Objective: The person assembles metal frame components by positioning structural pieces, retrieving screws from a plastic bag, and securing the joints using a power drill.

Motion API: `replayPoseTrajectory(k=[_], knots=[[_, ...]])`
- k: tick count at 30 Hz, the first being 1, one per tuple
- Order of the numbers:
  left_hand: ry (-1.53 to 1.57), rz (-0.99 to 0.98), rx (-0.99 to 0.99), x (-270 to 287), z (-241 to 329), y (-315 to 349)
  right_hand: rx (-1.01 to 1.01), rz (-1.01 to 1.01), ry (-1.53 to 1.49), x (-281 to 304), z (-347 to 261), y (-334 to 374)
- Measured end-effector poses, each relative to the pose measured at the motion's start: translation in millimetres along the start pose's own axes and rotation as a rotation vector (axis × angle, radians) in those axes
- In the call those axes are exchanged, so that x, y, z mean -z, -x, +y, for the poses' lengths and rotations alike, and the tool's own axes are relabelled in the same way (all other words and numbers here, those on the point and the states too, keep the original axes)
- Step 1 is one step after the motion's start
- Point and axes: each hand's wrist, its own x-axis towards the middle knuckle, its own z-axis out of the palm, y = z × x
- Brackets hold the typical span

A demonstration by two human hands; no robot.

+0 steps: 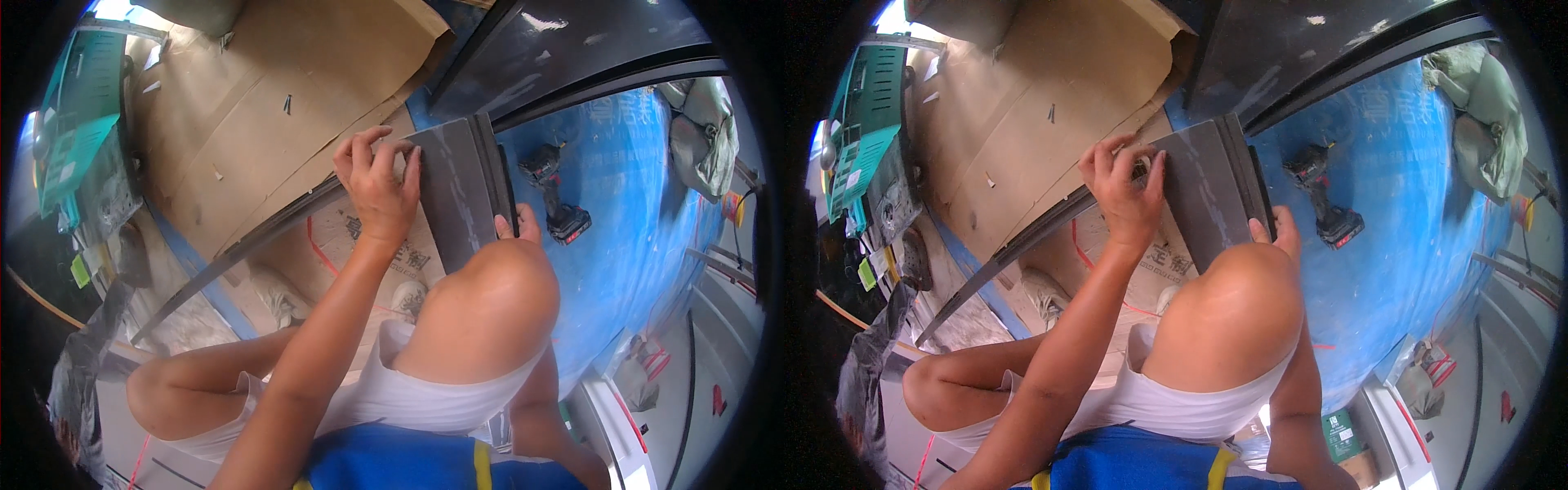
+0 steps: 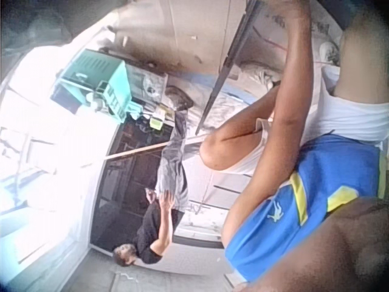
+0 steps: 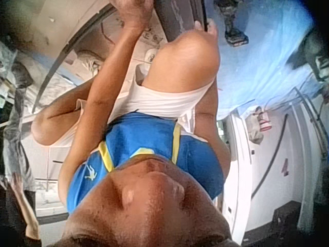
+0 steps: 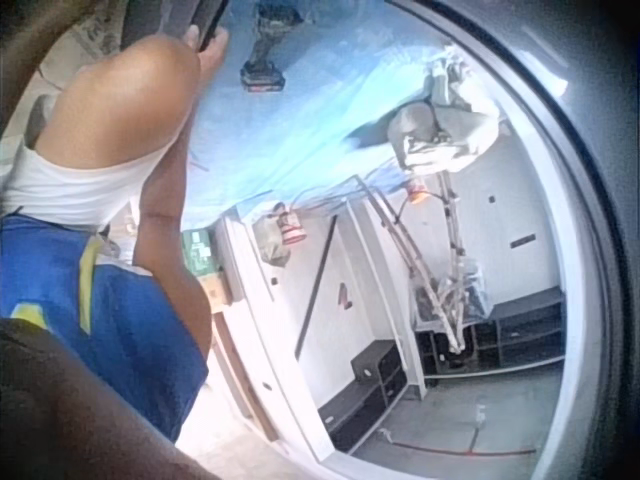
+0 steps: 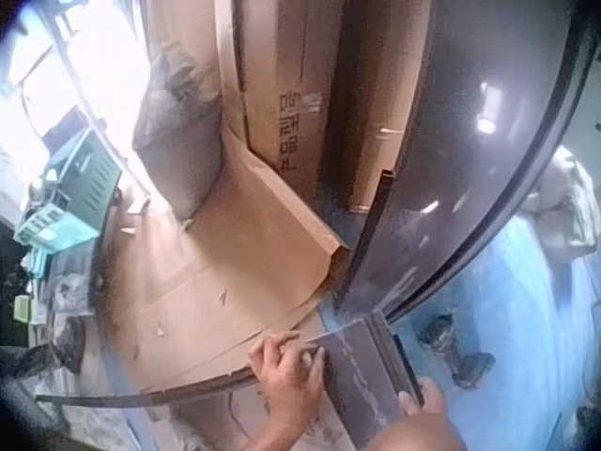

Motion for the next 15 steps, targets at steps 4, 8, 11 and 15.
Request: replayPoseTrajectory(k=[4, 8, 11, 15], knots=[[0.014, -0.012, 0.018, 1, 8, -14, -0.079, -0.05, -0.007, 1, 6, -1], [-0.028, -0.051, -0.062, -6, 8, -17, -0.181, -0.083, -0.112, -3, 6, 1], [-0.001, -0.041, -0.06, -10, 6, -15, -0.086, -0.024, -0.047, -9, 19, 1], [0.008, -0.027, -0.045, -8, 7, -17, -0.106, 0.007, -0.035, -12, 21, 0]])
